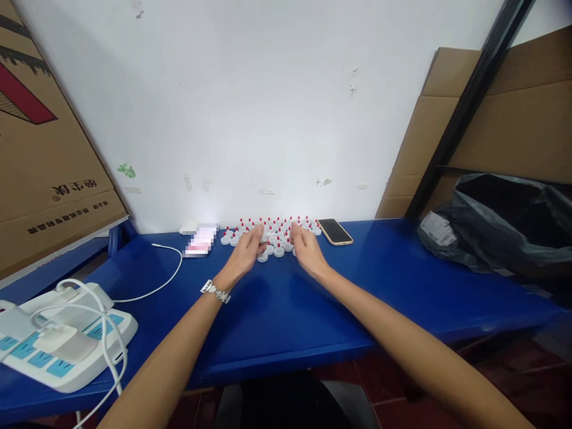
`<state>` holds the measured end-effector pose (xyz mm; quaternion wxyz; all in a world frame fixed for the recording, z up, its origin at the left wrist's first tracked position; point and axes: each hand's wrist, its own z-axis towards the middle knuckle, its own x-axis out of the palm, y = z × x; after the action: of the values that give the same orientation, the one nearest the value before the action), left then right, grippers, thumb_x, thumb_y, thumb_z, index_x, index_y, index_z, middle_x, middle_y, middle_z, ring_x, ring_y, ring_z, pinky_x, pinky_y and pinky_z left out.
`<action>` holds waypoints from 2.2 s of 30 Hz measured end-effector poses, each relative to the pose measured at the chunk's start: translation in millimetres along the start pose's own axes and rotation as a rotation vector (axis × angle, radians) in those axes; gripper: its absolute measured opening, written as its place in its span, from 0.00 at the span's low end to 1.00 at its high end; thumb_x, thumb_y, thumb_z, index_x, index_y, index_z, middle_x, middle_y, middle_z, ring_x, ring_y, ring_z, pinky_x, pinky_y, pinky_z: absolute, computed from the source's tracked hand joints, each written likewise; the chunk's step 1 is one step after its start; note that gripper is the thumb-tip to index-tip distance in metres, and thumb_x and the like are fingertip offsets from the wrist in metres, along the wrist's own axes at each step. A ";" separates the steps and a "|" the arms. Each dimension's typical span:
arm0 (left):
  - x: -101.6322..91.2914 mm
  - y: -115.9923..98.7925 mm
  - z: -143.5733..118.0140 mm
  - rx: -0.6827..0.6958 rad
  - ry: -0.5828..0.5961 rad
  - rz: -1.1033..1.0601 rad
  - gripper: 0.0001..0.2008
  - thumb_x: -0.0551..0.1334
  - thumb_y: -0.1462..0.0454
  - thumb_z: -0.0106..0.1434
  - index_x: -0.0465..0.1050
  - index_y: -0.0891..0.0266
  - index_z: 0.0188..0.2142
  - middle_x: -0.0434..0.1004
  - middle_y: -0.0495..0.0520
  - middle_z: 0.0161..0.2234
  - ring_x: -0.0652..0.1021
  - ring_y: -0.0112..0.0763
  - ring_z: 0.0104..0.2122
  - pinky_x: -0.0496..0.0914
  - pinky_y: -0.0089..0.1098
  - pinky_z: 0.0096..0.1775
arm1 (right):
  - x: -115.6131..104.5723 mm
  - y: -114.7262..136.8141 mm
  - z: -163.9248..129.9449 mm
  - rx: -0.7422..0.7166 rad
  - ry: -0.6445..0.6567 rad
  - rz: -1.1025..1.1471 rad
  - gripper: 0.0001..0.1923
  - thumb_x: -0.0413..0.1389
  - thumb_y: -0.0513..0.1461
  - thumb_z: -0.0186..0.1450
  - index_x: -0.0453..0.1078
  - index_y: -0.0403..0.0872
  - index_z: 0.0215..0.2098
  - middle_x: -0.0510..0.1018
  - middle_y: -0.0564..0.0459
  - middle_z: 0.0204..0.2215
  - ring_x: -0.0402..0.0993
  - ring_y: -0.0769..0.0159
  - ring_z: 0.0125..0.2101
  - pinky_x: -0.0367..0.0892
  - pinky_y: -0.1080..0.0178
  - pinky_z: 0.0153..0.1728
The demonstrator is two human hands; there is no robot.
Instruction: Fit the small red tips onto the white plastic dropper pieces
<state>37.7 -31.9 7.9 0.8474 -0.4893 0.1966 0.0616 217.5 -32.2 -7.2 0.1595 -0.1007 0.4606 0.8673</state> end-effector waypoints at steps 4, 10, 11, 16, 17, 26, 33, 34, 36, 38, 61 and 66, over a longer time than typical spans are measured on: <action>-17.9 9.0 1.5 0.044 -0.095 0.094 0.19 0.52 0.47 0.68 0.65 0.60 0.35 0.64 0.47 0.26 0.68 0.27 0.27 0.64 0.29 0.30 | -7.8 -13.5 3.7 -0.010 0.143 -0.132 0.22 0.43 0.50 0.71 0.56 0.48 0.23 0.63 0.57 0.20 0.59 0.69 0.23 0.54 0.64 0.27; -16.1 21.2 -0.9 0.091 0.056 0.269 0.18 0.61 0.51 0.63 0.68 0.58 0.46 0.75 0.53 0.40 0.76 0.31 0.35 0.69 0.31 0.34 | -2.7 -19.2 -1.7 -0.129 0.393 -0.399 0.09 0.55 0.40 0.64 0.69 0.46 0.27 0.72 0.56 0.22 0.64 0.70 0.24 0.54 0.65 0.29; -15.5 22.4 -1.1 0.094 0.070 0.286 0.18 0.62 0.51 0.62 0.68 0.58 0.46 0.75 0.53 0.41 0.76 0.31 0.35 0.70 0.31 0.34 | -3.0 -19.1 -2.0 -0.141 0.401 -0.422 0.08 0.55 0.40 0.63 0.70 0.46 0.27 0.73 0.56 0.22 0.65 0.69 0.25 0.55 0.65 0.30; -16.0 23.9 -1.6 0.111 0.136 0.335 0.15 0.64 0.54 0.61 0.70 0.59 0.43 0.77 0.52 0.40 0.76 0.33 0.37 0.69 0.33 0.37 | -8.2 -19.7 1.5 -0.116 0.424 -0.398 0.06 0.57 0.40 0.62 0.73 0.47 0.30 0.76 0.55 0.24 0.68 0.69 0.26 0.58 0.64 0.33; -15.7 23.0 -2.0 0.108 0.159 0.335 0.14 0.64 0.54 0.61 0.71 0.59 0.43 0.77 0.53 0.40 0.76 0.33 0.37 0.70 0.33 0.38 | -9.2 -19.5 2.6 -0.096 0.408 -0.374 0.06 0.56 0.39 0.62 0.74 0.46 0.31 0.77 0.55 0.25 0.69 0.69 0.26 0.58 0.64 0.33; -7.2 15.5 -6.1 0.087 0.210 0.315 0.17 0.61 0.50 0.63 0.72 0.59 0.43 0.78 0.53 0.37 0.76 0.33 0.34 0.69 0.33 0.37 | -11.1 -6.3 3.8 -0.022 0.331 0.034 0.11 0.55 0.43 0.64 0.71 0.45 0.39 0.77 0.54 0.28 0.69 0.69 0.27 0.61 0.66 0.30; -13.4 16.0 -4.9 0.087 0.286 0.406 0.17 0.63 0.51 0.61 0.75 0.61 0.41 0.77 0.51 0.33 0.75 0.33 0.33 0.67 0.33 0.36 | -8.9 -7.7 1.5 -0.041 0.361 -0.024 0.09 0.57 0.42 0.63 0.74 0.44 0.33 0.77 0.54 0.28 0.67 0.70 0.26 0.61 0.67 0.30; -15.9 18.2 -4.0 0.096 0.270 0.431 0.15 0.63 0.53 0.61 0.75 0.61 0.41 0.77 0.52 0.34 0.75 0.34 0.34 0.68 0.33 0.37 | -8.5 -8.3 1.3 -0.042 0.377 -0.042 0.08 0.57 0.41 0.63 0.74 0.44 0.33 0.77 0.53 0.28 0.67 0.70 0.27 0.61 0.66 0.31; -21.0 25.2 -1.6 0.110 0.210 0.485 0.12 0.60 0.57 0.63 0.74 0.61 0.42 0.78 0.54 0.37 0.76 0.35 0.37 0.68 0.35 0.40 | -7.3 -10.1 1.0 -0.063 0.414 -0.091 0.06 0.57 0.38 0.63 0.75 0.44 0.33 0.78 0.53 0.27 0.68 0.70 0.27 0.62 0.66 0.32; -25.2 33.9 0.7 0.116 0.152 0.546 0.11 0.57 0.60 0.64 0.74 0.61 0.42 0.77 0.55 0.39 0.76 0.37 0.39 0.69 0.38 0.43 | -5.5 -13.2 0.8 -0.111 0.451 -0.150 0.05 0.57 0.36 0.62 0.75 0.44 0.32 0.78 0.53 0.28 0.69 0.69 0.28 0.61 0.66 0.33; -8.8 32.1 -1.4 0.124 0.154 0.512 0.10 0.58 0.56 0.67 0.72 0.59 0.40 0.75 0.55 0.40 0.76 0.37 0.40 0.69 0.36 0.42 | -2.1 -3.5 -4.6 -0.152 0.282 -0.265 0.11 0.54 0.47 0.67 0.66 0.47 0.35 0.73 0.57 0.25 0.66 0.70 0.26 0.57 0.66 0.30; 2.7 13.9 -1.9 0.209 0.212 0.405 0.06 0.57 0.63 0.67 0.70 0.58 0.42 0.77 0.53 0.38 0.77 0.35 0.39 0.69 0.35 0.42 | -1.9 0.2 -3.9 -0.150 0.254 -0.340 0.15 0.52 0.48 0.67 0.59 0.48 0.29 0.68 0.58 0.22 0.62 0.70 0.25 0.52 0.66 0.27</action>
<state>35.6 -26.7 -5.2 0.8385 -0.3532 0.3838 0.1578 219.3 -35.9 -8.6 0.2362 -0.2970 0.3877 0.8400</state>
